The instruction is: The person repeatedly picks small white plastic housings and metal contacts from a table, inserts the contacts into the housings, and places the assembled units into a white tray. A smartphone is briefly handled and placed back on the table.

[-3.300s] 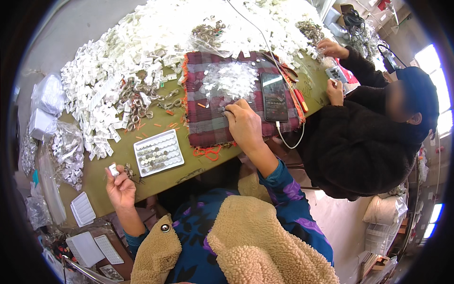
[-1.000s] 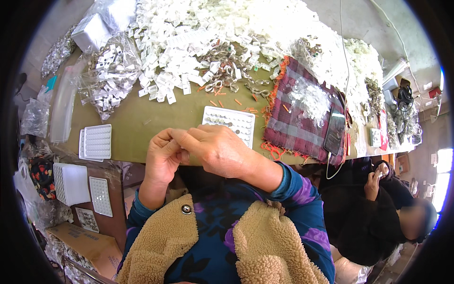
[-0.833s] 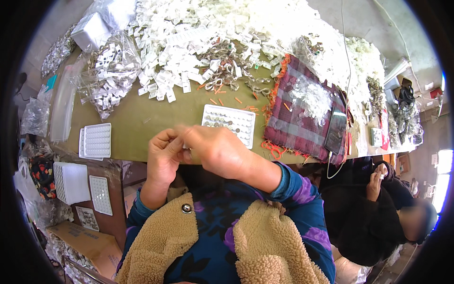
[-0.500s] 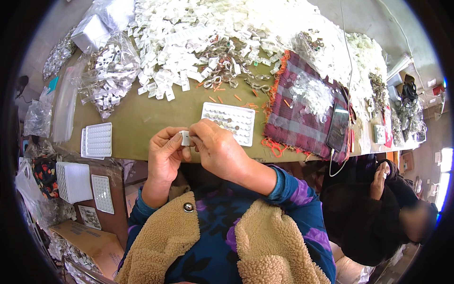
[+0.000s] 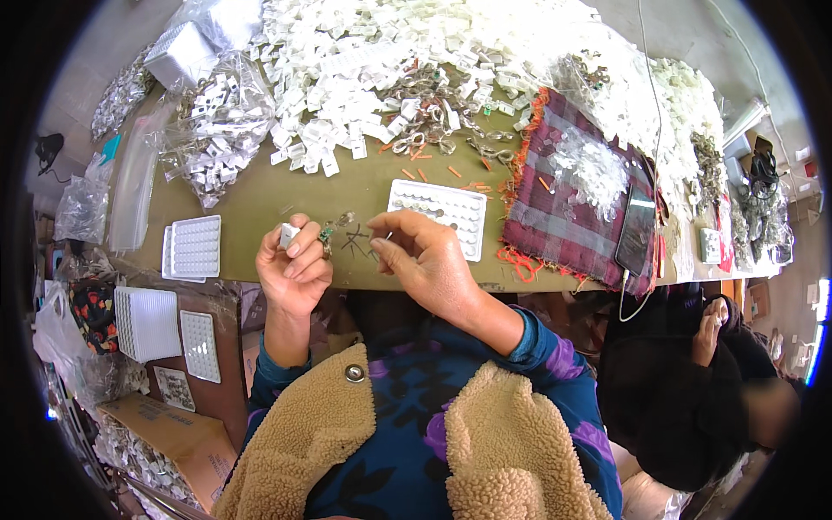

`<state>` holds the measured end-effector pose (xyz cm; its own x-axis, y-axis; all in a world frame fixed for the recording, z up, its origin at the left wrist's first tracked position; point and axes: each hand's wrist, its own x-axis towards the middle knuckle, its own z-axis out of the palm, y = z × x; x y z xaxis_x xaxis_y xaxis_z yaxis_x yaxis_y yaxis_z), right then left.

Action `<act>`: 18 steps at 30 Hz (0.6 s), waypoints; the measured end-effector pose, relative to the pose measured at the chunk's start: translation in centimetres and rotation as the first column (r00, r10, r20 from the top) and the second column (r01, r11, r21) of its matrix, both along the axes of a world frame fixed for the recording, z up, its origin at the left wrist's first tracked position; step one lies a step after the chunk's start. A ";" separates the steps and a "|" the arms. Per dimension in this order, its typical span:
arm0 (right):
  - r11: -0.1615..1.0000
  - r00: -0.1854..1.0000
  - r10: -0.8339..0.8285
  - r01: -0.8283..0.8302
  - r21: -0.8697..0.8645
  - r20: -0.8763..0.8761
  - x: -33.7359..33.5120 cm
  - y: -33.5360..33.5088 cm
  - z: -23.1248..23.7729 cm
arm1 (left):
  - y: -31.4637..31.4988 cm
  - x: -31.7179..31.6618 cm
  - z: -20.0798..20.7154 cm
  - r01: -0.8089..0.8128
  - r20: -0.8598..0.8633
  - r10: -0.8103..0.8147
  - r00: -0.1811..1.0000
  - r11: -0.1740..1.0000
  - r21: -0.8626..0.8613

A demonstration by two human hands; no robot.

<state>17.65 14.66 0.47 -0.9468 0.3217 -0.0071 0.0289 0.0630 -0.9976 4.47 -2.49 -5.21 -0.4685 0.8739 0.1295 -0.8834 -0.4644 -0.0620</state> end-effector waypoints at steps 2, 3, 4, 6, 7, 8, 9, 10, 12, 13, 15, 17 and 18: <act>1.000 0.997 0.017 -0.016 -0.018 0.078 -0.2 -0.4 -0.4 | -0.1 -0.1 -0.2 0.021 -0.004 -0.021 1.000 0.997 0.075; 0.997 0.997 0.004 0.002 -0.074 0.078 -0.4 -0.5 -0.6 | -0.1 -0.1 -0.3 0.031 -0.006 -0.030 1.000 0.993 0.115; 0.993 0.995 -0.007 0.019 -0.117 0.100 -0.6 -0.5 -0.7 | -0.1 -0.1 -0.3 0.036 -0.025 -0.033 0.999 0.990 0.138; 0.964 0.985 0.040 0.006 -0.267 0.166 -0.8 -0.5 -0.7 | 0.0 -0.1 -0.3 0.046 -0.065 -0.034 0.997 0.980 0.194; 0.927 0.975 0.099 -0.018 -0.374 0.201 -1.0 -0.5 -0.6 | 0.0 -0.1 -0.3 0.055 -0.086 -0.038 0.996 0.978 0.201; 0.886 0.963 0.130 -0.006 -0.463 0.236 -1.0 -0.5 -0.4 | 0.0 -0.1 -0.2 0.065 -0.108 -0.042 0.993 0.975 0.213; 0.978 0.992 0.048 -0.022 -0.208 0.121 -1.0 -0.8 -0.3 | 0.0 -0.1 -0.1 0.075 -0.131 -0.046 0.990 0.971 0.226; 0.997 0.999 -0.032 0.033 0.073 -0.015 -0.9 -1.2 -0.1 | 0.0 -0.1 -0.1 0.082 -0.143 -0.050 0.988 0.970 0.231; 0.859 0.943 -0.010 0.179 0.480 -0.333 -1.0 -1.6 0.2 | 0.1 0.0 0.1 0.092 -0.159 -0.052 0.986 0.964 0.249; 0.794 0.926 0.053 0.188 0.578 -0.374 -1.1 -1.5 0.2 | 0.1 0.2 0.1 0.098 -0.170 -0.059 0.984 0.967 0.235; 0.621 0.881 0.227 0.197 0.758 -0.415 -1.8 -1.0 0.2 | 0.4 0.4 0.2 0.115 -0.183 -0.073 0.980 0.966 0.231; 0.624 0.852 0.281 0.188 0.758 -0.442 -2.6 -0.9 -0.1 | 0.7 0.6 0.2 0.127 -0.180 -0.085 0.980 0.964 0.232; 0.621 0.854 0.289 0.177 0.764 -0.433 -2.9 -0.8 -0.3 | 0.8 0.6 0.2 0.133 -0.172 -0.093 0.981 0.962 0.239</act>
<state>14.76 13.86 0.15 -0.7549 -0.0690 0.6522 -0.4529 0.7741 -0.4423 5.11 -1.73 -5.02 -0.3250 0.8508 0.4129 -0.9369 -0.3491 -0.0180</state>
